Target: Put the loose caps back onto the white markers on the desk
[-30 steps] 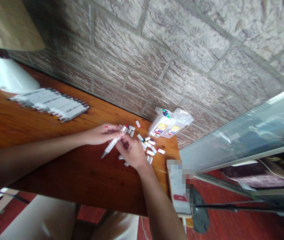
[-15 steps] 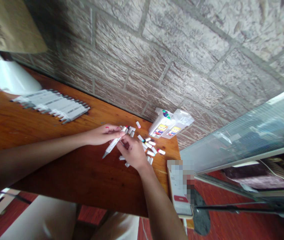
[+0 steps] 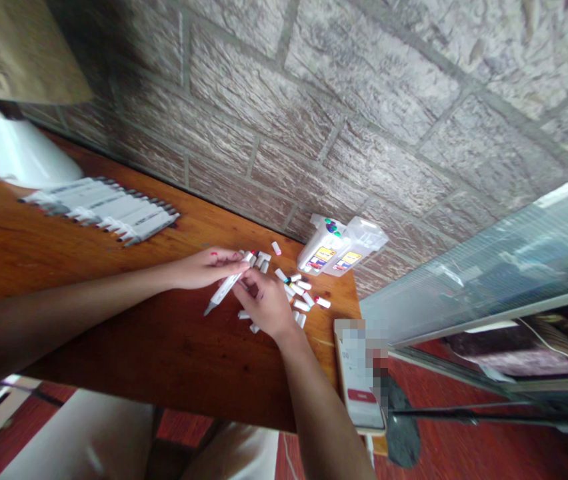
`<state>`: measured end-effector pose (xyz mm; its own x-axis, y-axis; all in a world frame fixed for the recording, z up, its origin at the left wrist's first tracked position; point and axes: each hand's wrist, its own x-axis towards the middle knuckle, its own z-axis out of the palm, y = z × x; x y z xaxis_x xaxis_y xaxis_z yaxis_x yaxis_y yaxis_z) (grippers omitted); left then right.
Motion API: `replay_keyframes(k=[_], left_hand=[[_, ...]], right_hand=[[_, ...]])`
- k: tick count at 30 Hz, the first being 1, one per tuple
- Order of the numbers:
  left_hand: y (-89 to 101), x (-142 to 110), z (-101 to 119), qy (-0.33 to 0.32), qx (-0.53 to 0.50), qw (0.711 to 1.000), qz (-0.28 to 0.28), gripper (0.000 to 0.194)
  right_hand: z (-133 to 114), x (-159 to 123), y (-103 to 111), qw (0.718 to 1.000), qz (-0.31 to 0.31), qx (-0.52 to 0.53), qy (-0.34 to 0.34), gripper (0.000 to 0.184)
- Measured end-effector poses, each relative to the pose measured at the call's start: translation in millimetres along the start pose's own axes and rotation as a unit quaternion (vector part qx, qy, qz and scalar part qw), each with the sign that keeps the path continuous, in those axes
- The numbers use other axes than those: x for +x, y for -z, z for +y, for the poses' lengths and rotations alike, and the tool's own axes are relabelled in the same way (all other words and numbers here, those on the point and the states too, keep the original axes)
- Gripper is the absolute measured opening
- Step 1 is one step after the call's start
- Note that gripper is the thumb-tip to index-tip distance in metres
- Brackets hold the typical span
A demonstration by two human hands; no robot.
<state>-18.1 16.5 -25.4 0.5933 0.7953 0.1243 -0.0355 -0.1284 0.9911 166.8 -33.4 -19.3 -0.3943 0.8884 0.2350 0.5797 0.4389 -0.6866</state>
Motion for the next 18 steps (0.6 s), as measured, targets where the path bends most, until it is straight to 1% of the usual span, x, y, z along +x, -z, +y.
replay_keyframes(k=[2, 7, 10, 13, 16, 18], left_hand=[[0.3, 0.0, 0.6, -0.002, 0.005, 1.0, -0.012, 0.04], [1.3, 0.7, -1.7, -0.008, 0.041, 0.999, -0.022, 0.044], [2.0, 0.1, -3.0, -0.04, 0.098, 0.994, -0.03, 0.042], [1.3, -1.8, -2.3, -0.073, 0.184, 0.98, -0.034, 0.041], [-0.2, -3.6, -0.4, -0.072, 0.244, 0.966, -0.039, 0.045], [-0.7, -4.1, 0.9, -0.071, 0.249, 0.965, -0.044, 0.045]], right_hand=[[1.0, 0.2, 0.1, 1.0, 0.001, -0.001, 0.003, 0.017], [1.0, 0.7, 0.1, 1.0, 0.002, -0.017, 0.009, 0.019], [0.1, 0.2, -0.2, 0.999, 0.002, -0.039, 0.008, 0.021], [0.0, 0.0, 0.0, 0.997, -0.008, -0.069, 0.014, 0.021], [0.9, -0.1, 0.9, 0.996, -0.03, -0.082, 0.024, 0.017], [1.7, -0.2, 1.5, 0.996, -0.033, -0.08, 0.019, 0.017]])
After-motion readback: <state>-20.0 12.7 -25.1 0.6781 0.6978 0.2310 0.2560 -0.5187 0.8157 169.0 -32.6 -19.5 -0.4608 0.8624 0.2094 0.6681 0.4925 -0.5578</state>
